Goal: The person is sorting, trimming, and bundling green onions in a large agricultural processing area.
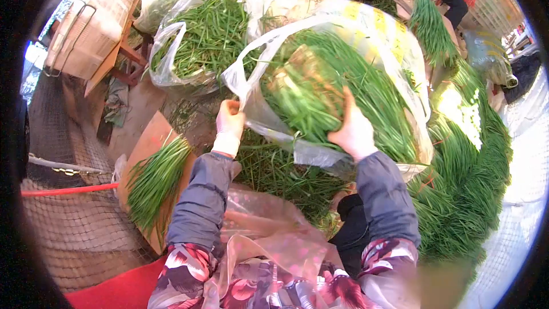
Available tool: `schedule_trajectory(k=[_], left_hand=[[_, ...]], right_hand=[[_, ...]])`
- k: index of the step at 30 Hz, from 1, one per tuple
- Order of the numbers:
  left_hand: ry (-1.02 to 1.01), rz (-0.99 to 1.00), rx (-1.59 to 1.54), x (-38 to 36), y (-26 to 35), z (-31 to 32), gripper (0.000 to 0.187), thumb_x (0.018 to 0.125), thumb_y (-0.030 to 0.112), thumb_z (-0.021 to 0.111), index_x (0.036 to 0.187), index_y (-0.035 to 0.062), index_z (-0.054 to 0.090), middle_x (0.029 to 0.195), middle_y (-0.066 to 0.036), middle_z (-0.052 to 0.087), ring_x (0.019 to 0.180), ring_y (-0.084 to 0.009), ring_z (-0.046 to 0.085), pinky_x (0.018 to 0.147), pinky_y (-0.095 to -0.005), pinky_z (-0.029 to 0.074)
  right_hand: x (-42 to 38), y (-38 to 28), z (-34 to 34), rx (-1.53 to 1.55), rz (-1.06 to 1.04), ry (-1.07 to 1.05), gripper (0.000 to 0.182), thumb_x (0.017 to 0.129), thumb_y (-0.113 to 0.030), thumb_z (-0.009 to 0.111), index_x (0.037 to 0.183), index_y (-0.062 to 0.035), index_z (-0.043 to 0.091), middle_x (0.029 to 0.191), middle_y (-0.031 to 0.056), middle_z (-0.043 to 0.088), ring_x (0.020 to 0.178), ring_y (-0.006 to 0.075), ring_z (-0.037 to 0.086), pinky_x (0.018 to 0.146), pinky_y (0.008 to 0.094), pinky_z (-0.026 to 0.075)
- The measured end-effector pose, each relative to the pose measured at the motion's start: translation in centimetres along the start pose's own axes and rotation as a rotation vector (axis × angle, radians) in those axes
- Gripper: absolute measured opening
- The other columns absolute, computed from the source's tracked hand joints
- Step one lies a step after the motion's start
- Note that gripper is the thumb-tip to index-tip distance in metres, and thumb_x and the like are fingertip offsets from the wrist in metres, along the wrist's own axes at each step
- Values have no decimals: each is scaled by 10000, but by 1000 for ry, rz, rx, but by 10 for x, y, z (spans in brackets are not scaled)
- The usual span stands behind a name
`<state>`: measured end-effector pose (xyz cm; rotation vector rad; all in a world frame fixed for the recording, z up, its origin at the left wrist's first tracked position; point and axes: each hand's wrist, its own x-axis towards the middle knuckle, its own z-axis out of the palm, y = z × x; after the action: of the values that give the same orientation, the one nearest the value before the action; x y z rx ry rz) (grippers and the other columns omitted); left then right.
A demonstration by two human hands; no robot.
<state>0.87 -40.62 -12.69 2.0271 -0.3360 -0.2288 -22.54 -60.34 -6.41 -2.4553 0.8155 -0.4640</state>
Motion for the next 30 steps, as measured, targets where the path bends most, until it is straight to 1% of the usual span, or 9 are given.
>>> schedule_trajectory(k=[4, 6, 10, 14, 17, 19, 24, 28, 30], left_hand=[[95, 420, 395, -28, 38, 9, 592, 677, 44, 761, 1201, 5, 488, 955, -139, 593, 950, -306, 569, 870, -396, 453], [135, 718, -16, -52, 80, 28, 791, 642, 88, 838, 1310, 15, 421, 1196, -139, 539, 1093, -275, 530, 951, -368, 421], [-198, 493, -359, -65, 121, 94, 1277, 526, 225, 930, 1486, 17, 114, 1474, -234, 266, 1371, -333, 273, 1113, -419, 274], [-595, -302, -861, -34, 133, 120, 1464, 553, 285, 935, 1467, 46, -183, 1457, -232, 321, 1351, -284, 305, 1112, -411, 239], [-562, -362, -987, -25, 125, 135, 1181, 645, 185, 879, 1501, 44, 77, 1350, -181, 482, 1246, -261, 448, 1048, -404, 352], [-712, -467, -1114, -17, 117, 130, 610, 755, 75, 740, 1311, 69, 489, 1192, -68, 601, 1063, -218, 589, 923, -383, 479], [-521, -133, -1064, -44, 88, 101, 411, 807, 21, 584, 1217, 53, 579, 1083, -74, 653, 956, -200, 639, 855, -346, 522], [-444, -123, -1153, -78, 79, 72, 453, 798, 18, 579, 1250, 37, 550, 1105, -79, 642, 987, -218, 627, 897, -358, 498], [-389, -72, -1231, -88, 71, 61, 443, 795, 38, 585, 1237, 25, 552, 1111, -86, 641, 1007, -227, 620, 919, -368, 485]], right_hand=[[-8, 42, -30, 73, 243, 160, 1030, 615, -182, 786, 1464, -52, 219, 1171, 221, 610, 1020, 353, 630, 848, 375, 515], [-13, 62, -8, 33, 268, 219, 1019, 630, -199, 799, 1458, -41, 228, 1191, 221, 598, 1034, 352, 625, 866, 374, 510], [-22, 37, -13, 50, 250, 165, 1085, 570, -139, 796, 1469, -39, 196, 1252, 219, 549, 1086, 356, 592, 897, 371, 494], [-35, 30, -10, 30, 196, 191, 1148, 535, -155, 809, 1479, -56, 164, 1180, 216, 561, 1038, 367, 594, 856, 380, 503], [-38, 28, -17, 33, 156, 81, 1145, 532, -228, 843, 1459, -19, 205, 1240, 255, 521, 1095, 385, 564, 900, 394, 483], [-34, 37, -41, 5, 81, 98, 1129, 550, -275, 859, 1450, -13, 229, 1306, 274, 476, 1172, 391, 518, 973, 404, 442], [-31, 20, -109, 71, 43, 342, 964, 637, -229, 853, 1424, -16, 338, 1395, 230, 426, 1288, 348, 436, 1067, 425, 355], [0, -35, -81, 674, -206, -99, 1154, 619, -44, 829, 1522, -120, 113, 1498, 176, 325, 1360, 283, 361, 1100, 433, 301], [22, -40, -49, 616, -203, -238, 1270, 601, -219, 894, 1505, -32, 22, 1507, 237, 265, 1388, 312, 305, 1123, 406, 268]])
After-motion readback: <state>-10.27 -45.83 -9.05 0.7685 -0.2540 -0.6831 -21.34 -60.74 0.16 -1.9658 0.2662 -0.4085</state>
